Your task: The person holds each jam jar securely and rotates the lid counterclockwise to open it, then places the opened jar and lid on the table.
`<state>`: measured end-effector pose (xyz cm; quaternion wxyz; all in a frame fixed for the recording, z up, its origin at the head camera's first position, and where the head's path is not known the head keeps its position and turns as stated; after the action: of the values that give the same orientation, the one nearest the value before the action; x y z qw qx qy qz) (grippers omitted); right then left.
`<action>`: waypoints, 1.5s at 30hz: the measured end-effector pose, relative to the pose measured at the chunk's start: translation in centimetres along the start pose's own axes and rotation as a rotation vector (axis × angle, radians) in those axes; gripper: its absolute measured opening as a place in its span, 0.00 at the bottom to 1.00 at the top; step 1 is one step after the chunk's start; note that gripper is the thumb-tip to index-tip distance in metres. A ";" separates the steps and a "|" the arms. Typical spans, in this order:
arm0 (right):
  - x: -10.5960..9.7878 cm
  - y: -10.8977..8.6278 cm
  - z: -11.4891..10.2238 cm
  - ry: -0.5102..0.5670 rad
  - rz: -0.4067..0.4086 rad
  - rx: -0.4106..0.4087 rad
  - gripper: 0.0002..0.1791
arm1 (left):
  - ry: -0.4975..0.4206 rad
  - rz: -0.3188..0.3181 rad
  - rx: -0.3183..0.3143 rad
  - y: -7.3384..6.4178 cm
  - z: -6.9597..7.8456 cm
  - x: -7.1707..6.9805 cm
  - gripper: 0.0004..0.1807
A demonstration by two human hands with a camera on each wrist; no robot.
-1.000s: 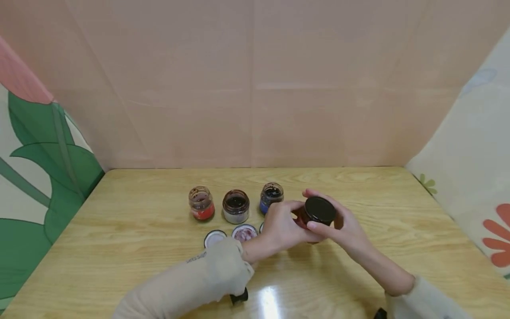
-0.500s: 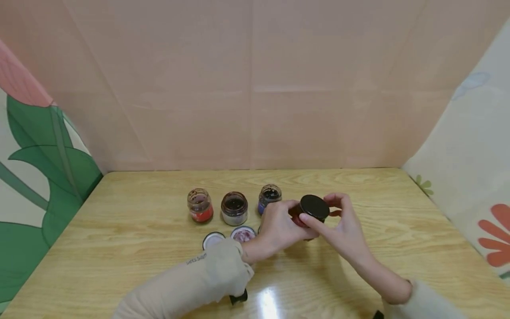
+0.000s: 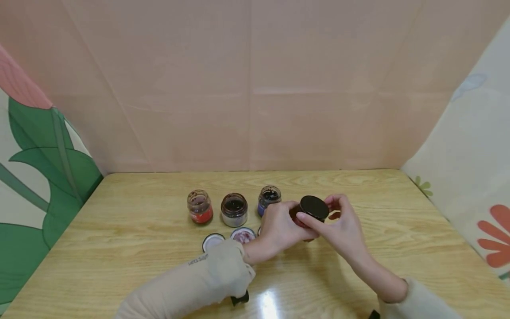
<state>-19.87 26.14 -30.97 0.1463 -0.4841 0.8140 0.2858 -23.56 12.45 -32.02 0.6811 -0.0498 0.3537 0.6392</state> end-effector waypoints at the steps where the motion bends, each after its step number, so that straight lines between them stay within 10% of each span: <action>1: 0.0 0.0 0.0 0.003 0.005 0.000 0.32 | 0.000 -0.004 -0.009 0.0 -0.1 0.1 0.18; 16: 0.2 -0.2 0.7 0.066 -0.015 0.036 0.30 | 0.006 -0.023 0.015 -0.1 0.0 0.4 0.16; 34: -0.4 0.3 -1.1 0.230 -0.052 -0.203 0.26 | -0.001 -0.064 0.048 0.4 -0.5 0.7 0.19; 45: 0.0 0.2 0.1 0.290 -0.156 -0.048 0.21 | 0.043 -0.067 0.011 0.5 -0.9 0.7 0.24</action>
<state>-20.07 26.29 -31.03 0.0373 -0.5856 0.7793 0.2199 -24.47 12.67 -32.87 0.6947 -0.0717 0.3698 0.6127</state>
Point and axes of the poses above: each hand's wrist, its own y-axis towards the middle knuckle, its own x-axis out of the palm, z = x × y, the point moved 10 cm from there along y, towards the middle knuckle, and after that the axes turned 10 degrees about z, right-handed, at the moved point
